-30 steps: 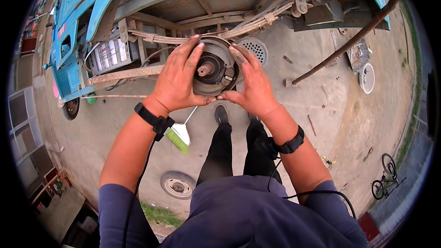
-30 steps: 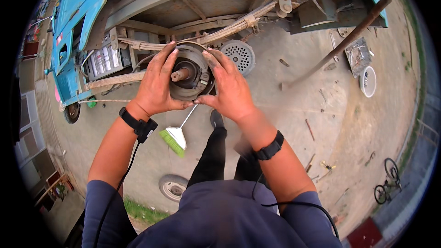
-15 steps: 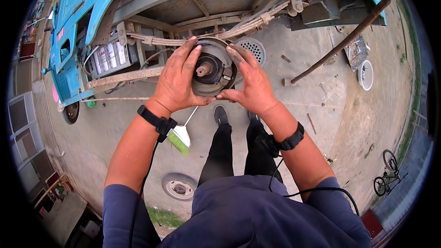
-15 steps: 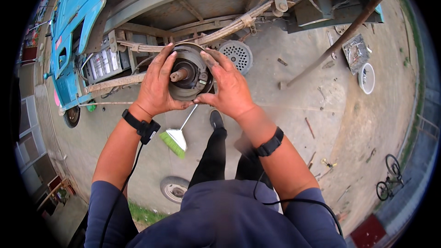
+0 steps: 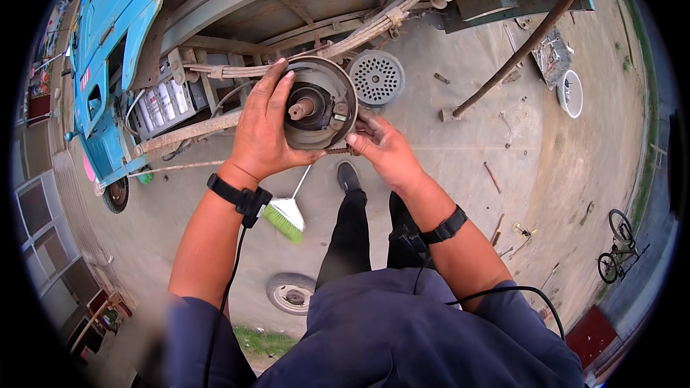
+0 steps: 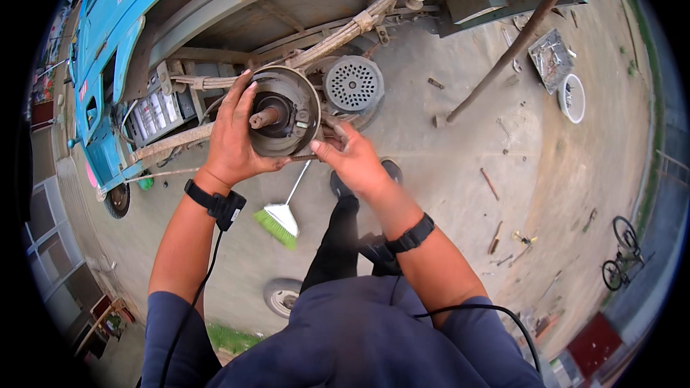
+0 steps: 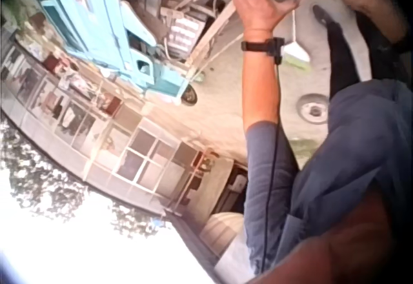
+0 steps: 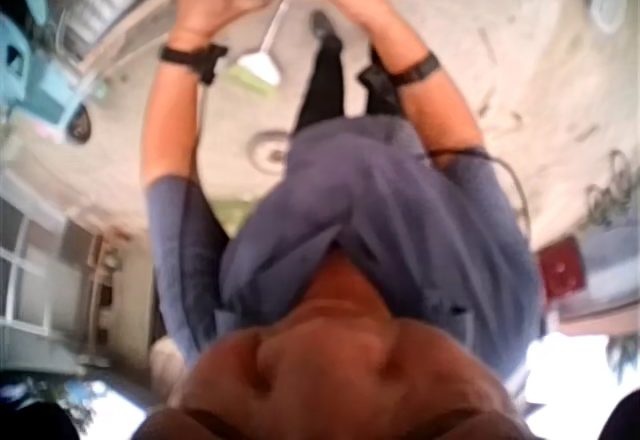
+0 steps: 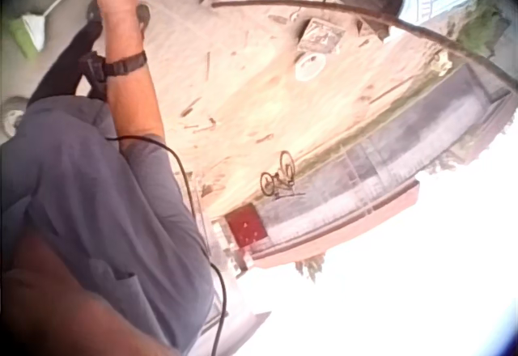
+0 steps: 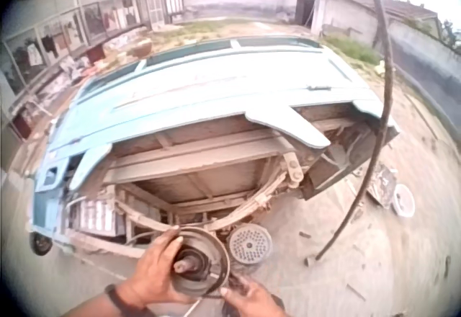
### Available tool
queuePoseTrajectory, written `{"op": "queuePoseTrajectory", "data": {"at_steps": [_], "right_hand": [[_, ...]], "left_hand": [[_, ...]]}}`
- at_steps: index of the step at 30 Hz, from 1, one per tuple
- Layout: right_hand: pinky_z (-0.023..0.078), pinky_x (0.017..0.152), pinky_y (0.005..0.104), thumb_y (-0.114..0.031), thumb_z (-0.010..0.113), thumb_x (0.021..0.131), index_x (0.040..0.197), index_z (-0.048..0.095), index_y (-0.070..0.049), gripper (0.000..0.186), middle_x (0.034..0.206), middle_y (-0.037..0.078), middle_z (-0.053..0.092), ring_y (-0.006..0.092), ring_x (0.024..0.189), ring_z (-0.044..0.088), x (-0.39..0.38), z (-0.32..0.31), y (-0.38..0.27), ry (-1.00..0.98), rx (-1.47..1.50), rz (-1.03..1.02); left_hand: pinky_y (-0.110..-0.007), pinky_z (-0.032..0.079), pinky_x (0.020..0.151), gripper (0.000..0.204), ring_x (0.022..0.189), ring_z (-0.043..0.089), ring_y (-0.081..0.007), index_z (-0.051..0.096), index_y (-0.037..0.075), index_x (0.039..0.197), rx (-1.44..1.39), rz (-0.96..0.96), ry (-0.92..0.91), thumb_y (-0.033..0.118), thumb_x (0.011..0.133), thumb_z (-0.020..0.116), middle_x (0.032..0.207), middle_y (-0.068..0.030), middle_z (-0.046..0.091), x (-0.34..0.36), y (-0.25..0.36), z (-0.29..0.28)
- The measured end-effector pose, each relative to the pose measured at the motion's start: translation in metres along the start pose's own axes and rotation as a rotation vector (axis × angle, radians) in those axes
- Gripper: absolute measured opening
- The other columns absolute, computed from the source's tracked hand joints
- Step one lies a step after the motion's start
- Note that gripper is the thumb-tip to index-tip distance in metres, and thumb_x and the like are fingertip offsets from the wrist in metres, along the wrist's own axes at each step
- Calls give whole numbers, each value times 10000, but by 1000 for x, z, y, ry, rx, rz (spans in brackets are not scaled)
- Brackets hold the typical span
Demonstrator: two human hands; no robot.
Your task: The person removes a brake shoe from a vehicle's drum brake assembly, then uses a broom to sweep dust and debris from the drum interior. They reinsert the brake shoe and use a screwdriver to adjust components within the assembly.
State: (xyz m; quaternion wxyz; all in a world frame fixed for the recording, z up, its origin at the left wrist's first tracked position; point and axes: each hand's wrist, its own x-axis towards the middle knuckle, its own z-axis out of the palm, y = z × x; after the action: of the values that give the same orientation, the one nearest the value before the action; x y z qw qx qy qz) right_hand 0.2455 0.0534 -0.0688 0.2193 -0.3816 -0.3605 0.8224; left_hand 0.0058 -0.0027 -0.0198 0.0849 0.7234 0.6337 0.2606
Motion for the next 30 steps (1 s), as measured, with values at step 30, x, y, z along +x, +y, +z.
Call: {"op": "queuePoseTrajectory", "data": {"at_steps": [30], "right_hand": [[521,855,351,-317,445,1096,1176,646,27,406,1103,110,679,211,964,635,48,30,60,482,199,84]], "left_hand": [[-543,391,1162,1344,1422,410,-487,274,55,1576,77,45,-33,632,546,916,1589,-277,344,2,-3,1]]}}
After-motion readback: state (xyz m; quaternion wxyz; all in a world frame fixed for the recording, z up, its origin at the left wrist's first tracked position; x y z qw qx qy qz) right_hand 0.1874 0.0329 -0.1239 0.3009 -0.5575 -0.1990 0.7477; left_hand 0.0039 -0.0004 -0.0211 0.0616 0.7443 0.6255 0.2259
